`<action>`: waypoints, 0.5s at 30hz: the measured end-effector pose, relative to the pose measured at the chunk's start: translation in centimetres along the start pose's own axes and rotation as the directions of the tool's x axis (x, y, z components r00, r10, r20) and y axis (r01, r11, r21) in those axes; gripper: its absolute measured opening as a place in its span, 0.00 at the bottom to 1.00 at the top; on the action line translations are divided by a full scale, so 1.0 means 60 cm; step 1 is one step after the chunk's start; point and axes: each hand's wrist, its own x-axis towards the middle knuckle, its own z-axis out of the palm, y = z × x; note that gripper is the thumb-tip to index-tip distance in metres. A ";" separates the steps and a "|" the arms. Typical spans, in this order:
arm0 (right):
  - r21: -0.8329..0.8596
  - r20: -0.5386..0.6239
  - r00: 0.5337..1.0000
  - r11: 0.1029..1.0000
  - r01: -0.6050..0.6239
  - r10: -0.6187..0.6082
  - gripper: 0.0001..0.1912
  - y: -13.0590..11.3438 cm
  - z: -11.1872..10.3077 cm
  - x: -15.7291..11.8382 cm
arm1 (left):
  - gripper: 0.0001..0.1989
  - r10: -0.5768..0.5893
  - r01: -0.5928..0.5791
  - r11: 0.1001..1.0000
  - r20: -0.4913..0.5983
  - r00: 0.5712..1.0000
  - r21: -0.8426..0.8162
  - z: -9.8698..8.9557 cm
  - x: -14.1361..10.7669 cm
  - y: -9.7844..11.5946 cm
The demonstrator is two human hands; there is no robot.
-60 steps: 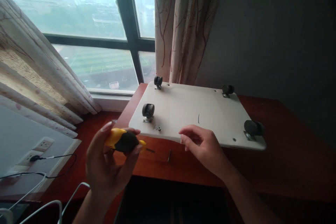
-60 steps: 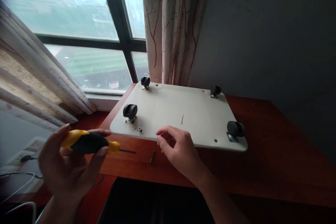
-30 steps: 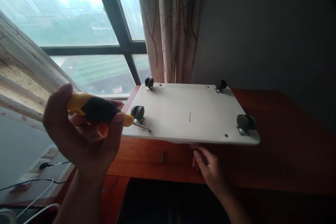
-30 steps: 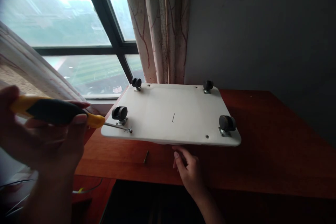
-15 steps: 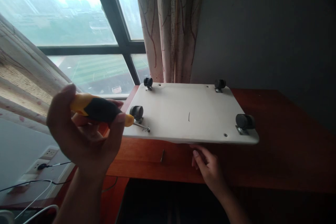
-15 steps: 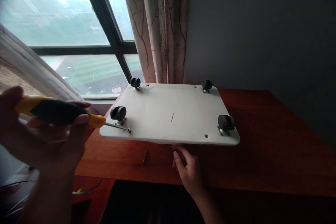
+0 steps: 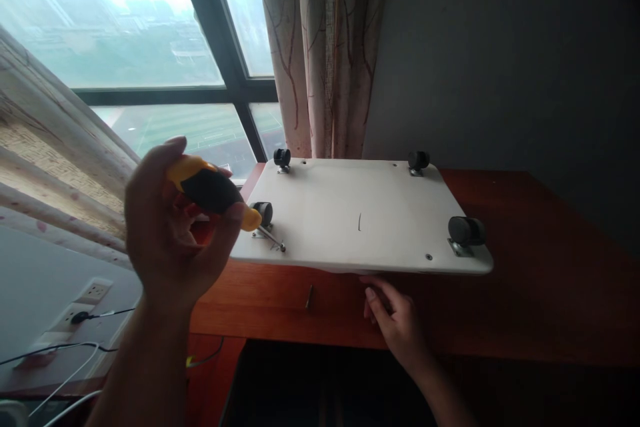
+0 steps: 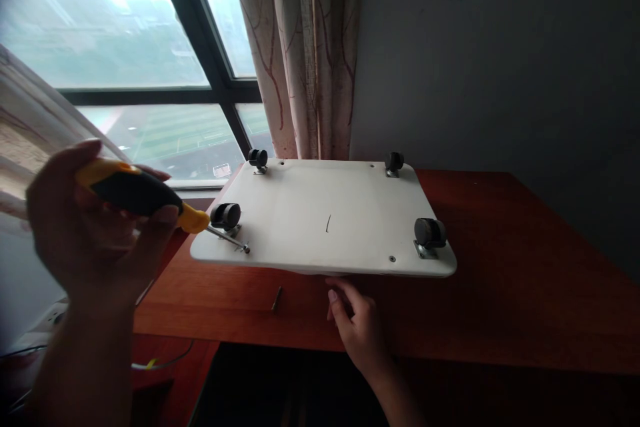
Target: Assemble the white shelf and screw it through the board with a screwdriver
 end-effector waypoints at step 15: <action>-0.058 -0.225 0.957 0.983 0.173 -0.182 0.24 -0.005 -0.019 -0.002 | 0.42 -0.039 0.043 0.996 0.046 0.998 -0.081 0.017 0.024 -0.030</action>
